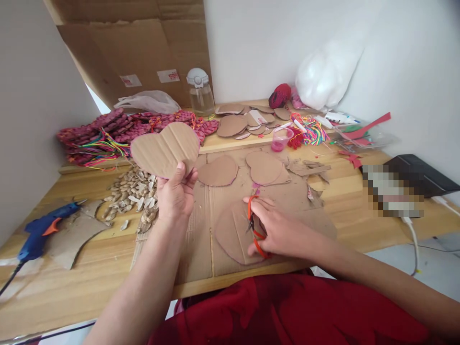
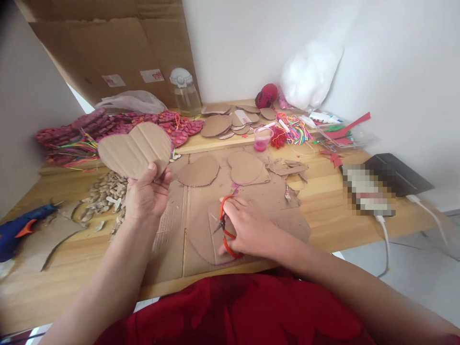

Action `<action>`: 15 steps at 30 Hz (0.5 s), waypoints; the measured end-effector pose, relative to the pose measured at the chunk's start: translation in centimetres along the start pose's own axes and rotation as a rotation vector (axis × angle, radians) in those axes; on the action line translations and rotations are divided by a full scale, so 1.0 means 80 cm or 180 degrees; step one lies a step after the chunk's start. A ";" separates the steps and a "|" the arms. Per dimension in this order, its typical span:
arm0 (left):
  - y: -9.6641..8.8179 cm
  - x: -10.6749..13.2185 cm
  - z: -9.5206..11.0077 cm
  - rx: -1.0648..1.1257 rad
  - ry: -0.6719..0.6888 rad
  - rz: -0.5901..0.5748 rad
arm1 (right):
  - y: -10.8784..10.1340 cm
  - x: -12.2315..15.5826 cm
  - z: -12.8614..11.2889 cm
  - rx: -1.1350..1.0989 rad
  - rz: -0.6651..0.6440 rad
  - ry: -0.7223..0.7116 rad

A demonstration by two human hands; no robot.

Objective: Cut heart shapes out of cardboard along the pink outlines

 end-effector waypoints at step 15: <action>0.030 0.067 -0.051 -0.0210 -0.0660 -0.0781 | -0.042 -0.076 0.044 -0.3885 0.1550 0.0866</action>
Point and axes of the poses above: each hand's wrist, its own x-axis away from the middle knuckle, its own y-axis out of the palm, z = x × y, the point moved 9 cm from there along -x, towards the middle knuckle, and after that the axes turned 9 degrees about -x, right-handed, at the moved point
